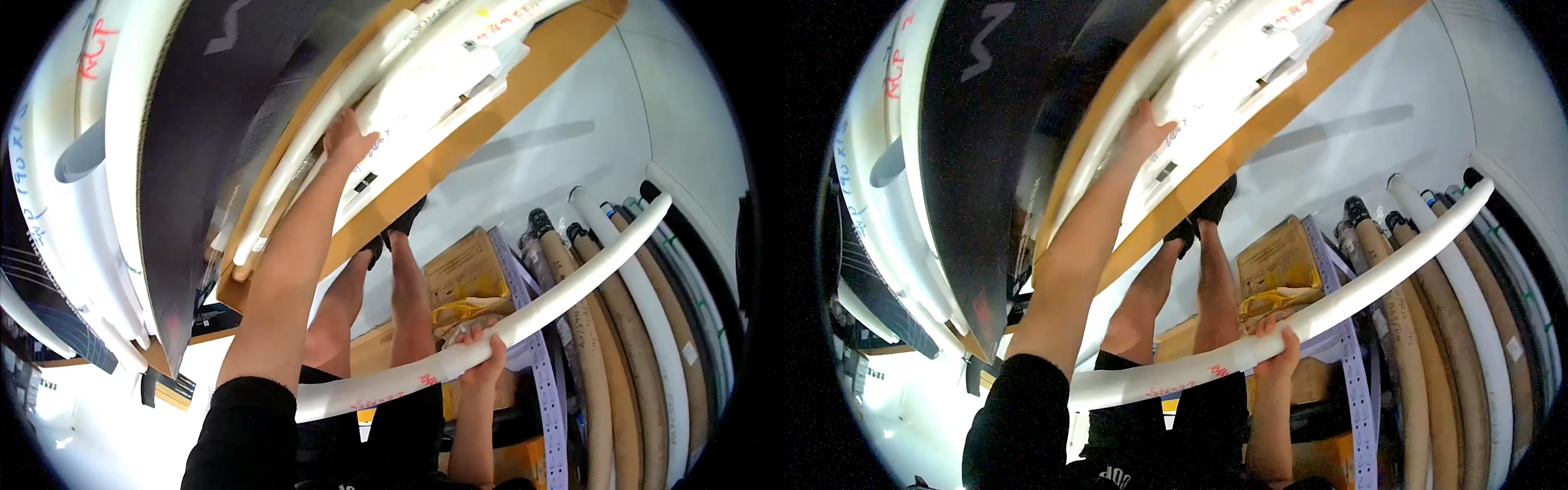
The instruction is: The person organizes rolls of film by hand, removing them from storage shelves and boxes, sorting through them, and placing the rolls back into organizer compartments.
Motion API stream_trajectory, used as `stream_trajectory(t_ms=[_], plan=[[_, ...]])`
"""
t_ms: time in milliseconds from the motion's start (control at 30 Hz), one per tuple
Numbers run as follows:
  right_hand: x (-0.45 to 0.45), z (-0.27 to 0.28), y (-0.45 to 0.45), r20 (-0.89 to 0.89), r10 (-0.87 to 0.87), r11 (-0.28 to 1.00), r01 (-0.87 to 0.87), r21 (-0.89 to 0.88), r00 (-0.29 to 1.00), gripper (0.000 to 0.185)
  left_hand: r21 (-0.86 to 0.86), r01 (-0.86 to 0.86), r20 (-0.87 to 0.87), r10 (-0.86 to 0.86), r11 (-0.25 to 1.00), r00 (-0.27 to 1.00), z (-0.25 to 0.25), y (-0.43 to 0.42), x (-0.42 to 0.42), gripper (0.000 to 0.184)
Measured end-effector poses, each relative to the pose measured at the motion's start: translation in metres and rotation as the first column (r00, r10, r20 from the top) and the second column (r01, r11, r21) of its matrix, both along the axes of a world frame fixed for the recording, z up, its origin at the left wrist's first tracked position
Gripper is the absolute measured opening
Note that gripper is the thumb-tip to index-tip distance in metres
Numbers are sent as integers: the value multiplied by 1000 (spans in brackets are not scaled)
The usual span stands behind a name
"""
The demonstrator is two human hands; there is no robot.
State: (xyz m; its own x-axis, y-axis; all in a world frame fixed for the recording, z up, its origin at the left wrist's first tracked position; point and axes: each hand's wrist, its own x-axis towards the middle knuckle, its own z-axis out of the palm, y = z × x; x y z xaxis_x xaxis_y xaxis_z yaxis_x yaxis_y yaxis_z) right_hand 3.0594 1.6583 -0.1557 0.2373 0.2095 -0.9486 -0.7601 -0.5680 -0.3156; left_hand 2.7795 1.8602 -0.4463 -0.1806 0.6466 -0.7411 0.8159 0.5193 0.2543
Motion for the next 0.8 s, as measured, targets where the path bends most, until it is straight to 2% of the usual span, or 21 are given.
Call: stream_trajectory(t_ms=[33, 67, 133, 167, 233, 267, 333, 367, 433, 467, 500, 567, 600, 633, 667, 733, 767, 800], plan=[[1, 0, 4, -13, 40, 999, -39, 29, 999, 34, -77, -103, 56, 108, 992, 993, 14, -15, 12, 80], [-2, 2, 5, -14, 52, 998, -51, 24, 999, 34, -78, -92, 90, 99, 993, 991, 41, -18, 15, 75], [-3, 1, 10, -16, 57, 998, -57, 19, 998, 34, 50, 92, 104, -97, 994, 990, 28, -39, 18, 68], [-4, 2, 10, -8, 70, 997, -70, 18, 998, 34, 50, 79, 113, -85, 996, 990, 31, -42, 17, 68], [-4, 2, 11, -4, 76, 997, -76, 0, 997, 34, 260, 211, 99, -243, 942, 965, 34, -40, 14, 64], [-5, 0, 13, 1, 86, 996, -86, 3, 996, 34, 263, 200, 103, -234, 944, 967, 26, -37, 17, 64], [-5, -3, 12, -19, 62, 998, -62, 8, 998, 32, 452, 121, 26, -149, 884, 988, 6, -31, 31, 60], [-6, -4, 12, -11, 65, 998, -65, 9, 998, 32, 454, 115, 34, -146, 884, 989, 9, -29, 32, 60], [-7, -6, 13, 5, 66, 997, -65, -28, 998, 33, 470, 253, 7, -290, 846, 957, 15, -21, 39, 62], [-8, -5, 15, 19, 68, 998, -67, -17, 998, 33, 483, 245, 15, -288, 841, 958, 12, -14, 38, 62], [-12, -3, 11, 0, 71, 996, -71, -54, 997, 33, 481, 73, 151, -164, 874, 975, 7, -17, 28, 64], [-16, -5, 18, 20, 101, 993, -99, -62, 995, 34, 476, -292, 423, 75, 830, 903, -8, 11, 28, 70], [-15, -9, 21, 50, 95, 995, -93, -28, 994, 34, 61, -349, 474, 281, 935, 835, -19, 40, 30, 73], [-16, -8, 16, 15, 81, 995, -80, -58, 997, 36, 8, -426, 457, 376, 905, 806, -20, 41, 28, 73], [-17, -9, 16, -1, 64, 995, -64, -71, 998, 37, -35, -498, 457, 457, 867, 763, -21, 52, 35, 73], [-22, -11, 18, 37, 54, 992, -49, -117, 998, 39, -87, -688, 526, 620, 721, 583, -20, 70, 40, 71], [-24, -10, 19, 21, 47, 992, -44, -117, 999, 39, -145, -761, 554, 689, 632, 467, -49, 67, 38, 62], [-24, -10, 22, 6, 35, 993, -34, -113, 999, 39, -257, -842, 617, 751, 474, 235, -52, 60, 37, 51]])
